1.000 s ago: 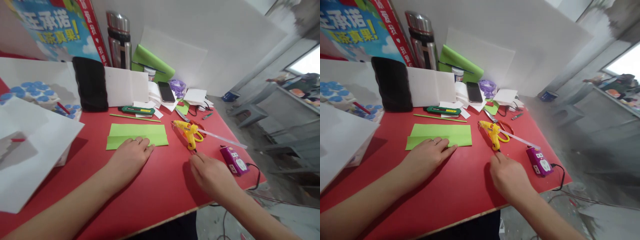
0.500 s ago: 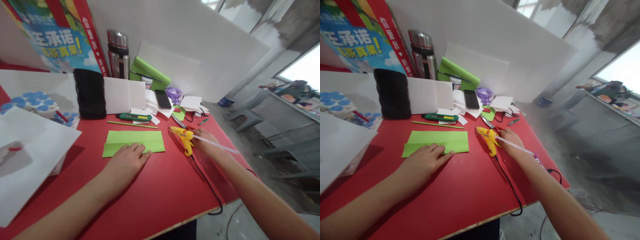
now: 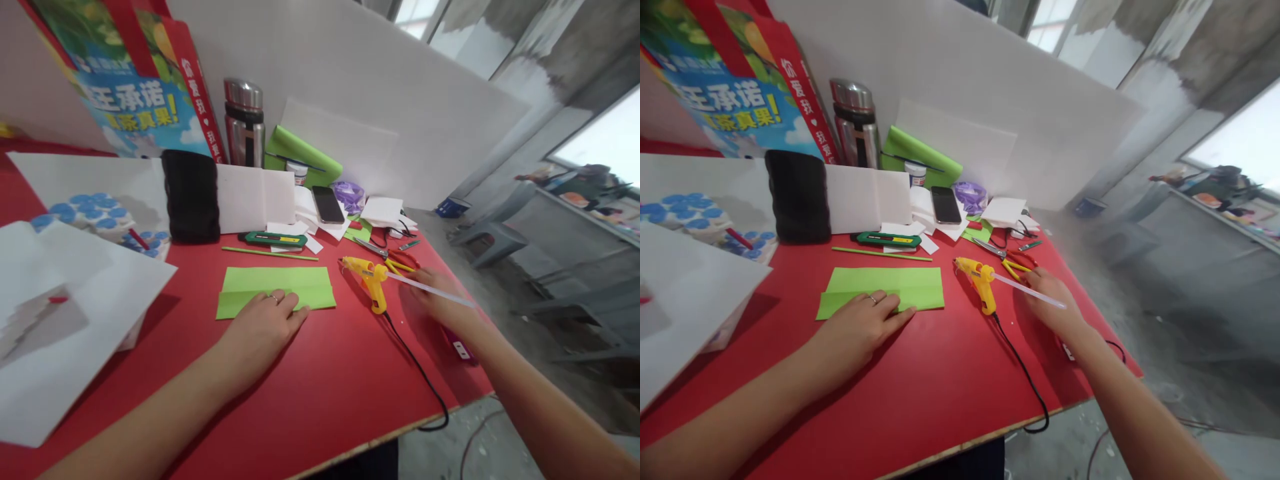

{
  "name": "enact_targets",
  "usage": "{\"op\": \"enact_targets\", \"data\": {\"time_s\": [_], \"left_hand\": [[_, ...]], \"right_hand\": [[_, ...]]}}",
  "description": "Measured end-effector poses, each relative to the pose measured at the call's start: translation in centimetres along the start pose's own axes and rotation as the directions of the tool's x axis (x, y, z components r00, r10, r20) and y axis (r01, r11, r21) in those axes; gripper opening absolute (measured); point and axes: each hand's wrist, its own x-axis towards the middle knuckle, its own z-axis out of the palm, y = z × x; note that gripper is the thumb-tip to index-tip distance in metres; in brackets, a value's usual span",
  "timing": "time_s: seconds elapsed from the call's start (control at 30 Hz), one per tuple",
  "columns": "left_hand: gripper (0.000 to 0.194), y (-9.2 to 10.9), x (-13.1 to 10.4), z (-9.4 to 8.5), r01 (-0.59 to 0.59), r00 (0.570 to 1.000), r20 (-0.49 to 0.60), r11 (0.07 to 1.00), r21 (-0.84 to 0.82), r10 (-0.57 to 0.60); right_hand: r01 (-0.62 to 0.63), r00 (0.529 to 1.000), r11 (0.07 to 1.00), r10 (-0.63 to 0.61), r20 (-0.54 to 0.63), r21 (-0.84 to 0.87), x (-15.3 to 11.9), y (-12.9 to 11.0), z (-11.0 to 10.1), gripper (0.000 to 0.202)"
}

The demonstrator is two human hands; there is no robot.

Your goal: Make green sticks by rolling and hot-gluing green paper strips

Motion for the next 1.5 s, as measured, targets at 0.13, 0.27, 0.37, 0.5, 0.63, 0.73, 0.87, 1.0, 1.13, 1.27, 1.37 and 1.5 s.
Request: {"op": "enact_targets", "data": {"time_s": [0.13, 0.27, 0.37, 0.5, 0.63, 0.73, 0.87, 1.0, 1.13, 1.27, 1.37, 1.5], "left_hand": [[0.046, 0.1, 0.0, -0.4, 0.012, 0.999, 0.047, 1.0, -0.016, -0.011], [0.048, 0.1, 0.0, -0.2, 0.024, 0.999, 0.041, 0.999, -0.027, -0.023], [0.049, 0.0, -0.1, -0.1, 0.02, 0.999, 0.026, 0.999, -0.034, -0.02], [0.051, -0.2, -0.1, 0.0, 0.007, 1.0, 0.026, 0.999, -0.037, -0.006], [0.052, -0.4, -0.1, 0.2, 0.001, 1.0, 0.005, 0.999, -0.041, -0.001], [0.051, -0.4, -0.1, 0.3, 0.005, 1.0, -0.02, 0.999, -0.042, -0.006], [0.048, -0.4, -0.2, 0.3, 0.004, 0.999, -0.032, 0.998, -0.064, -0.006], [0.052, -0.7, -0.3, 0.6, -0.008, 0.998, -0.065, 0.994, -0.113, 0.0], [0.058, -1.2, -0.4, 1.1, 0.011, 0.995, -0.093, 0.981, -0.194, -0.03], [0.061, -1.5, -0.5, 1.3, 0.024, 0.995, -0.09, 0.958, -0.287, -0.052], [0.058, -1.8, -0.6, 1.2, 0.028, 0.994, -0.088, 0.936, -0.351, -0.063], [0.051, -2.2, -0.9, 0.9, 0.08, 0.987, -0.089, 0.879, -0.47, -0.138]], "right_hand": [[0.012, 0.995, 0.961, -0.041, 0.096, 0.278, -3.4, -4.6, 0.8, 0.034], [-0.005, 0.997, 0.971, -0.013, 0.072, 0.239, -2.4, -7.1, 1.8, 0.033], [0.008, 0.998, 0.981, -0.019, 0.054, 0.195, -0.8, -6.2, 2.4, 0.032], [-0.04, 0.999, 0.987, 0.035, 0.031, 0.155, 0.1, -3.6, 2.5, 0.032], [-0.065, 0.998, 0.989, 0.061, 0.032, 0.135, -0.1, -2.3, 2.2, 0.036], [-0.073, 0.997, 0.997, 0.073, -0.013, 0.015, -1.7, -3.0, 1.0, 0.033], [-0.04, 0.992, 0.996, 0.029, -0.124, -0.083, -5.1, -7.2, -1.7, 0.027], [0.296, 0.954, 0.9, -0.266, -0.137, 0.319, -4.6, -13.7, -2.4, 0.018], [0.248, 0.959, 0.802, -0.283, -0.02, 0.543, 0.5, -17.1, 0.2, 0.008], [0.168, 0.945, 0.735, -0.31, 0.106, 0.656, 3.0, -16.8, 2.8, 0.012], [0.139, 0.954, 0.694, -0.284, 0.091, 0.707, 2.5, -16.3, 3.5, 0.013], [0.153, 0.946, 0.708, -0.307, 0.106, 0.69, 2.1, -16.1, 3.3, 0.013]]}}
